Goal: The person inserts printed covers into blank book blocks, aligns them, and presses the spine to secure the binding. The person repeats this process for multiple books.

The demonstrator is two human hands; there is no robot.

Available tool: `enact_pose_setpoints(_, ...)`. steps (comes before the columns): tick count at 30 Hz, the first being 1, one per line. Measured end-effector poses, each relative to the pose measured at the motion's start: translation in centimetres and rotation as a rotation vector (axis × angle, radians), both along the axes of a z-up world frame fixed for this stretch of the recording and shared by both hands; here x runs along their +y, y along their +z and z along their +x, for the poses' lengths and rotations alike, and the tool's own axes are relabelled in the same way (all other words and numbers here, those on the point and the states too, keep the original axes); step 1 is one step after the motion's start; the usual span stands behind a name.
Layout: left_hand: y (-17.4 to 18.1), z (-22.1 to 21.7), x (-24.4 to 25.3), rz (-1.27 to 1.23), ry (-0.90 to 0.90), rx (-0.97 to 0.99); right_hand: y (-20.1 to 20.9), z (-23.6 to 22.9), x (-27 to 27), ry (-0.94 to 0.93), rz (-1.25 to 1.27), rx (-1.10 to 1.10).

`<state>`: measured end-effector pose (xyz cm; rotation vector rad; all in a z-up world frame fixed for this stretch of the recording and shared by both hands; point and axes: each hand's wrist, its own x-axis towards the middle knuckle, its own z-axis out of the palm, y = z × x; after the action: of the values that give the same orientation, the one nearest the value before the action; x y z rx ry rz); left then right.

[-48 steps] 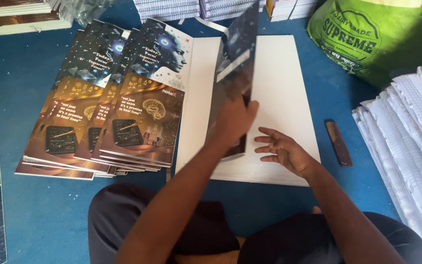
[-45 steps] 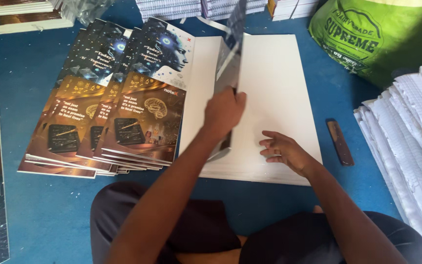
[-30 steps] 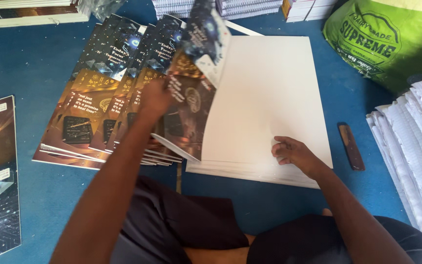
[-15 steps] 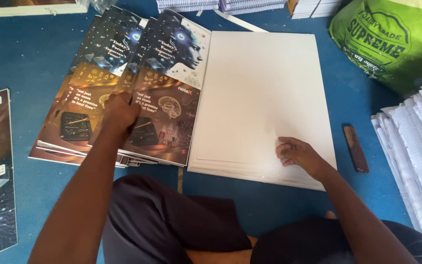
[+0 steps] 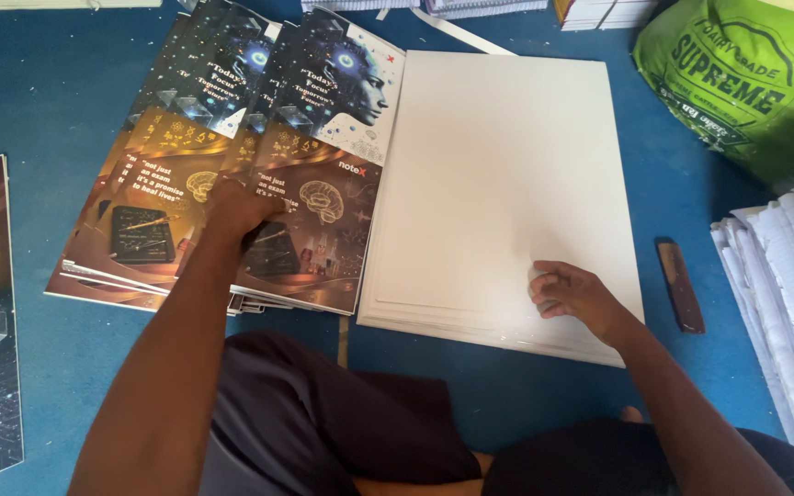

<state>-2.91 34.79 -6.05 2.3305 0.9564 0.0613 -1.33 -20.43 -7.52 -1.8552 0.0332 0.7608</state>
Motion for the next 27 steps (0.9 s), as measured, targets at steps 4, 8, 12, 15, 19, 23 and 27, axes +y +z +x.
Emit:
enact_pose_setpoints(4,-1.6,0.7,0.6,-0.338,-0.004,-0.197,-0.1,0.2,0.1,-0.007,-0.022,0.006)
enact_pose_setpoints(8,-3.3,1.4,1.8,-0.429,-0.031,-0.299,-0.1,0.2,0.3,-0.013,-0.023,0.016)
enact_pose_setpoints(12,-4.1,1.7,4.5,-0.452,-0.092,-0.464,0.2,0.1,0.4,-0.013,-0.036,0.022)
enact_pose_setpoints(15,-3.1,1.4,8.3,-0.384,-0.16,-0.435,0.2,-0.1,0.3,-0.023,-0.005,0.027)
enact_pose_setpoints(19,-0.4,-0.4,13.2,-0.418,-0.022,-0.371,0.1,0.0,0.4,-0.037,0.019,0.036)
enact_pose_setpoints(23,2.0,-2.5,15.5,-0.376,0.094,-0.344,0.0,0.1,0.4,-0.039,0.013,0.036)
enact_pose_setpoints(27,3.1,-4.1,17.4,-0.033,0.097,-0.199,0.0,0.0,0.5,-0.03,0.037,0.028)
